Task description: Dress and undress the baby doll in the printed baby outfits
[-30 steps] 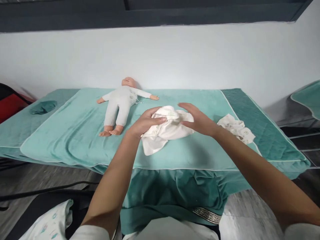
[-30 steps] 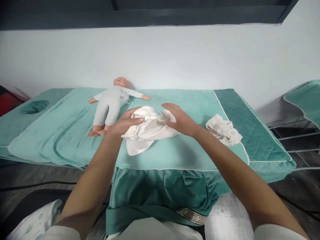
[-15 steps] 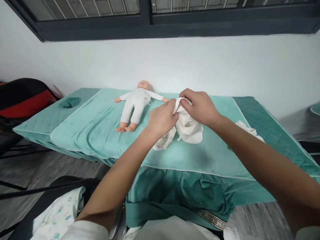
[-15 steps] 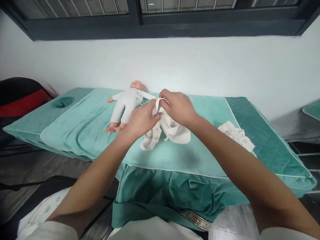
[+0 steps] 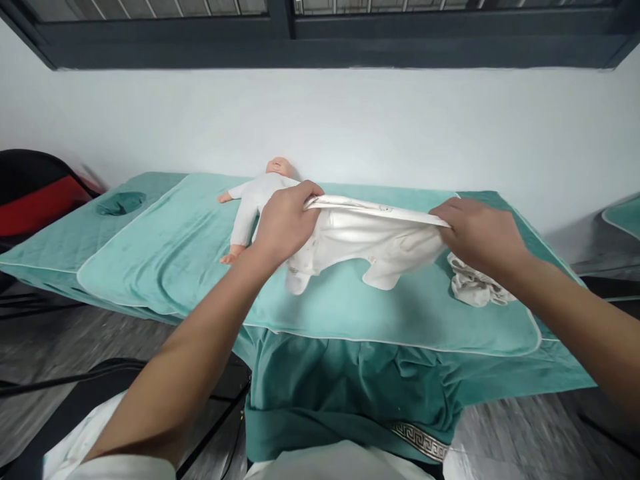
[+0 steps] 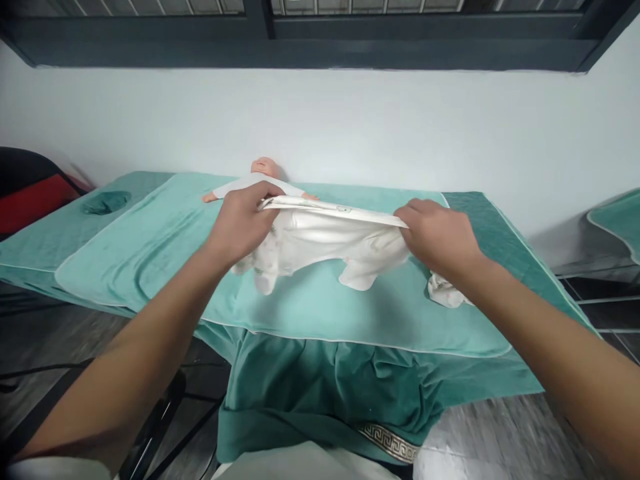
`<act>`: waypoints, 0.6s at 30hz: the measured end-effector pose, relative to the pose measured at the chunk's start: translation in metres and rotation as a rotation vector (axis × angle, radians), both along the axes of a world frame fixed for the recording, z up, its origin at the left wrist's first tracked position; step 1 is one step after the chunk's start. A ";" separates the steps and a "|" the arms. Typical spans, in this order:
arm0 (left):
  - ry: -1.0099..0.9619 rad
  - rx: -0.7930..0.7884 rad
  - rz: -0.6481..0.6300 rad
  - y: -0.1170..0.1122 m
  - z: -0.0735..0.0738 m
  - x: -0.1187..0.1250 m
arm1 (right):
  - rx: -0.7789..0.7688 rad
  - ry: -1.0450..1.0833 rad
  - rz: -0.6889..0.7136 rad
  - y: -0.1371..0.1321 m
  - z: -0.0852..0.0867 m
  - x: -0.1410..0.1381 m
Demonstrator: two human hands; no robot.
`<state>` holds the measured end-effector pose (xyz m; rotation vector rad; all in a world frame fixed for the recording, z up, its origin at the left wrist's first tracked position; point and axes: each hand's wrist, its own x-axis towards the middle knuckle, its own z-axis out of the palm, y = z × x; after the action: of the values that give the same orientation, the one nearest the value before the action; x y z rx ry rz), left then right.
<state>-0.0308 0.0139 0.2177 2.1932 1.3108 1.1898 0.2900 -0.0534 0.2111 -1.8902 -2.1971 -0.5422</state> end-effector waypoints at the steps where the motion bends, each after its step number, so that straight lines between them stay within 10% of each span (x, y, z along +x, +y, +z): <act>1: 0.016 -0.010 0.001 0.001 0.001 -0.006 | -0.009 0.071 -0.006 -0.001 -0.001 0.007; 5: 0.054 -0.075 0.049 0.018 -0.005 -0.025 | -0.005 0.236 -0.097 0.005 0.004 0.027; 10: -0.082 -0.182 0.114 0.075 -0.041 -0.023 | -0.206 -0.051 -0.216 0.045 -0.010 0.023; 15: 0.390 -0.234 0.352 0.102 -0.086 0.011 | -0.202 -0.050 -0.243 0.083 -0.086 -0.013; 18: 0.618 -0.046 0.287 0.087 -0.121 0.036 | -0.154 0.134 -0.011 0.087 -0.143 -0.052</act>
<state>0.0050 0.1013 0.0968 2.5026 1.9160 0.5510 0.2380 0.0332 0.0685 -1.9521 -2.1992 -0.2453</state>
